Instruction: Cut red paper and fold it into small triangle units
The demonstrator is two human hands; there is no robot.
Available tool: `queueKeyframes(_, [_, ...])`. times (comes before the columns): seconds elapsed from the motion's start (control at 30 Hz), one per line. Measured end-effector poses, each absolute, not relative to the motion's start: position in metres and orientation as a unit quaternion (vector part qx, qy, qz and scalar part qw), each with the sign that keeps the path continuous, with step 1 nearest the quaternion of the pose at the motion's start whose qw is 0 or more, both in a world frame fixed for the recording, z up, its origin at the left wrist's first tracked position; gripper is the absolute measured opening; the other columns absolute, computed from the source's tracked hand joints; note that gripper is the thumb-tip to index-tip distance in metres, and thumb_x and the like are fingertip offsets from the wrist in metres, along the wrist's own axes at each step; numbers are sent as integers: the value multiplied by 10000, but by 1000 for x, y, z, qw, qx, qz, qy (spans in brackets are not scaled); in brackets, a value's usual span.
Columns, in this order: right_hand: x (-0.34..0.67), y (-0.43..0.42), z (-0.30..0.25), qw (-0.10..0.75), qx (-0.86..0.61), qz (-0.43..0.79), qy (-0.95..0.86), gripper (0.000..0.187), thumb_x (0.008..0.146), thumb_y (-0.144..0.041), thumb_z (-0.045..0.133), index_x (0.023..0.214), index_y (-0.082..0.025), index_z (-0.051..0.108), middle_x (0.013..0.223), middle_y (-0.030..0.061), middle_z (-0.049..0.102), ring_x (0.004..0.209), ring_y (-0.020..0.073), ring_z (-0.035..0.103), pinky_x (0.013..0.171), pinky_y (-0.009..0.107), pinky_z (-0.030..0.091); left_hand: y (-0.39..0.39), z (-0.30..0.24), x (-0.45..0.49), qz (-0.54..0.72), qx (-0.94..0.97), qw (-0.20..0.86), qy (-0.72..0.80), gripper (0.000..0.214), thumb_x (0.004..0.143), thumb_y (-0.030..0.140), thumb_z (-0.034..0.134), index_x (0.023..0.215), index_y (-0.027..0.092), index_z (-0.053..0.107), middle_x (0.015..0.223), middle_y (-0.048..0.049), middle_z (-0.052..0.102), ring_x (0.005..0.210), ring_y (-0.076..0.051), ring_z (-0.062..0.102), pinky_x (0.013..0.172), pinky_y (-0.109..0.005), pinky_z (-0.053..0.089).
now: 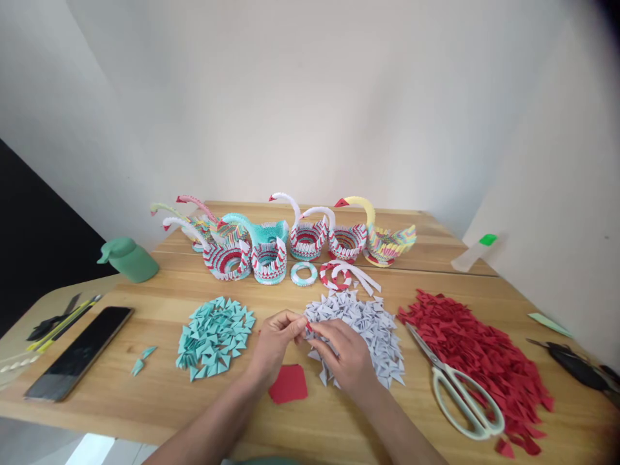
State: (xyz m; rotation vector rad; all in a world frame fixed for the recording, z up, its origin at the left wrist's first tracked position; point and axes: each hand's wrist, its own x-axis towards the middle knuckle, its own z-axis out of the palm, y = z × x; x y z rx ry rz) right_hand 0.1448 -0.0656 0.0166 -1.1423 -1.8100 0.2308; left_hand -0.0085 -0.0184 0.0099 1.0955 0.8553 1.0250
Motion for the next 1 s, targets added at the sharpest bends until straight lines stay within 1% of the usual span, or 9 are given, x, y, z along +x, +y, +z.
queueKeyframes(0.13, [145, -66, 16, 474, -460, 65, -748, 189, 878, -174, 542, 1007, -230, 669, 834, 66, 691, 770, 194, 629, 680, 319, 518, -23, 12, -6, 437, 483, 665, 365, 289, 721, 389, 693, 627, 132, 600, 543, 25, 553, 522, -88, 463, 560, -215, 382])
queueKeyframes(0.27, [146, -67, 17, 491, -470, 80, -730, 184, 881, -168, 533, 976, -228, 678, 811, 57, 698, 747, 186, 637, 665, 309, 515, -26, 16, -6, 439, 514, 631, 380, 253, 714, 366, 702, 645, 133, 629, 562, 7, 592, 536, -106, 497, 558, -223, 403])
queueKeyframes(0.33, [146, -67, 18, 499, -487, 111, -708, 165, 882, -197, 536, 944, -238, 684, 798, 41, 702, 733, 179, 646, 664, 298, 513, -28, 18, -7, 455, 546, 588, 386, 197, 712, 331, 713, 713, 139, 671, 636, -19, 648, 600, -135, 558, 595, -239, 435])
queueKeyframes(0.43, [146, -68, 20, 510, -514, 177, -667, 138, 868, -232, 554, 859, -230, 691, 750, 18, 699, 680, 160, 651, 640, 262, 509, -29, 21, -10, 481, 628, 487, 370, 132, 744, 280, 700, 788, 156, 711, 731, -51, 695, 691, -170, 616, 658, -259, 460])
queueKeyframes(0.57, [146, -68, 23, 515, -526, 267, -622, 153, 852, -257, 557, 793, -210, 691, 666, 3, 676, 604, 142, 631, 581, 229, 497, -29, 25, -13, 496, 722, 358, 323, 97, 787, 253, 670, 780, 171, 723, 667, -46, 693, 619, -156, 606, 603, -245, 441])
queueKeyframes(0.73, [146, -68, 24, 519, -521, 326, -594, 167, 832, -279, 565, 775, -193, 695, 624, -3, 659, 582, 138, 617, 561, 225, 494, -29, 26, -14, 509, 773, 271, 265, 77, 815, 210, 640, 825, 190, 714, 686, -40, 712, 608, -148, 597, 596, -249, 434])
queueKeyframes(0.83, [146, -68, 24, 521, -519, 335, -589, 166, 826, -284, 573, 772, -188, 697, 623, -3, 659, 582, 134, 615, 569, 221, 492, -28, 25, -14, 535, 769, 251, 242, 63, 812, 192, 644, 829, 186, 704, 682, -36, 710, 600, -143, 591, 593, -249, 433])
queueKeyframes(1.0, [145, -69, 22, 517, -514, 339, -595, 153, 833, -264, 570, 781, -194, 696, 645, -3, 660, 603, 131, 613, 582, 212, 482, -28, 24, -14, 514, 771, 268, 263, 39, 802, 164, 652, 783, 169, 686, 666, -33, 688, 621, -143, 595, 610, -242, 427])
